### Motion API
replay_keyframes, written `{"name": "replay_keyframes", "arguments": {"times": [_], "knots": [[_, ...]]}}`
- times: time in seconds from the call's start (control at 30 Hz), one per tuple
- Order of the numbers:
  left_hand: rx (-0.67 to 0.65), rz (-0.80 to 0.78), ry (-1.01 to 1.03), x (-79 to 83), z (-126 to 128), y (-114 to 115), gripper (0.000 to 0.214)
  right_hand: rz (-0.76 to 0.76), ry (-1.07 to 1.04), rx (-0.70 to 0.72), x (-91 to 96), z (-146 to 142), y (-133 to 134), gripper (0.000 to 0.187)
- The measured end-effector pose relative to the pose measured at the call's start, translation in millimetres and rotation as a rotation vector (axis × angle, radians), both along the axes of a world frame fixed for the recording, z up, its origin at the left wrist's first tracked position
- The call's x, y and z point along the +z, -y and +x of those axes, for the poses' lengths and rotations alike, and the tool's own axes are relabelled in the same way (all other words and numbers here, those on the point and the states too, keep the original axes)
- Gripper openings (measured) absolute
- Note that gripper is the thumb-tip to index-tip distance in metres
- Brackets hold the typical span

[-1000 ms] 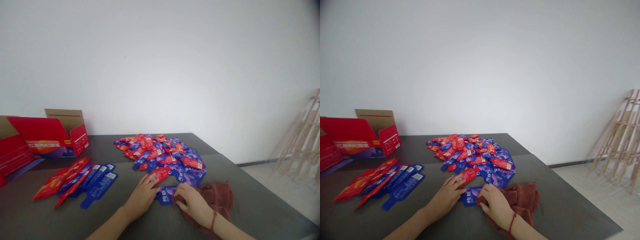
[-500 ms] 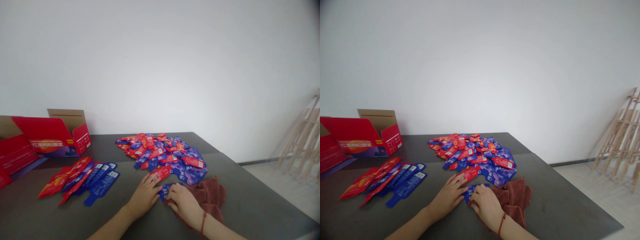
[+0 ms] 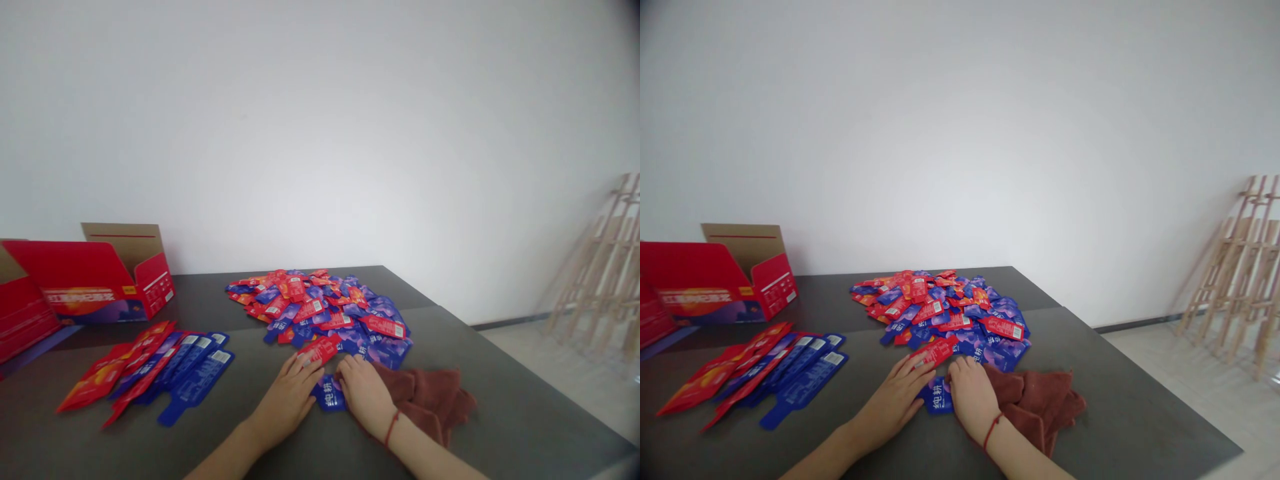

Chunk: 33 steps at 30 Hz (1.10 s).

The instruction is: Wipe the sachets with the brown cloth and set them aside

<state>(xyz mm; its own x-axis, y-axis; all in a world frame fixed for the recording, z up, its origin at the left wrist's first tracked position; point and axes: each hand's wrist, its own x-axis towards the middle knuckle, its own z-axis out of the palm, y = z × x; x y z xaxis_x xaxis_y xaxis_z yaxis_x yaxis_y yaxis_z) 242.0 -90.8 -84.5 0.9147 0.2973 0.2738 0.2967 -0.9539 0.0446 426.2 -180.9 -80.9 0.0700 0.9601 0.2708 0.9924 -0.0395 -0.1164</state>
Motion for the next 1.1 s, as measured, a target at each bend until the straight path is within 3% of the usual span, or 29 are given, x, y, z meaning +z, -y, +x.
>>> {"name": "replay_keyframes", "arguments": {"times": [0.2, 0.37, 0.6, 0.77, 0.93, 1.0, 1.1], "knots": [[-0.011, 0.018, -0.019, -0.1, -0.9, -1.8, 0.043, -0.003, -0.074, 0.104, -6.5, 12.1, 4.1, 0.014], [-0.03, -0.002, 0.03, 0.4, -2.5, -1.6, 0.04, 0.045, -0.186, 0.004, -12.6, 26.3, 11.2, 0.013], [-0.015, -0.041, 0.036, 6.5, 1.8, 3.9, 0.032, 0.028, -0.118, 0.01, -5.8, -0.4, -0.2, 0.015], [-0.004, -0.049, 0.013, 4.6, -0.4, 2.8, 0.035, 0.001, -0.132, 0.131, 1.7, -6.0, 6.3, 0.01], [-0.01, -0.063, 0.033, 3.6, -4.6, 1.4, 0.039, -0.043, -0.248, 0.356, 5.6, 19.2, 41.2, 0.053], [-0.011, -0.074, 0.031, 4.0, -4.6, 1.3, 0.041, -0.018, -0.27, 0.332, 3.1, 24.8, 48.1, 0.053], [-0.014, -0.084, 0.039, 4.5, -2.9, 1.7, 0.04, 0.033, -0.267, 0.21, -5.0, 19.7, 39.7, 0.039]]}}
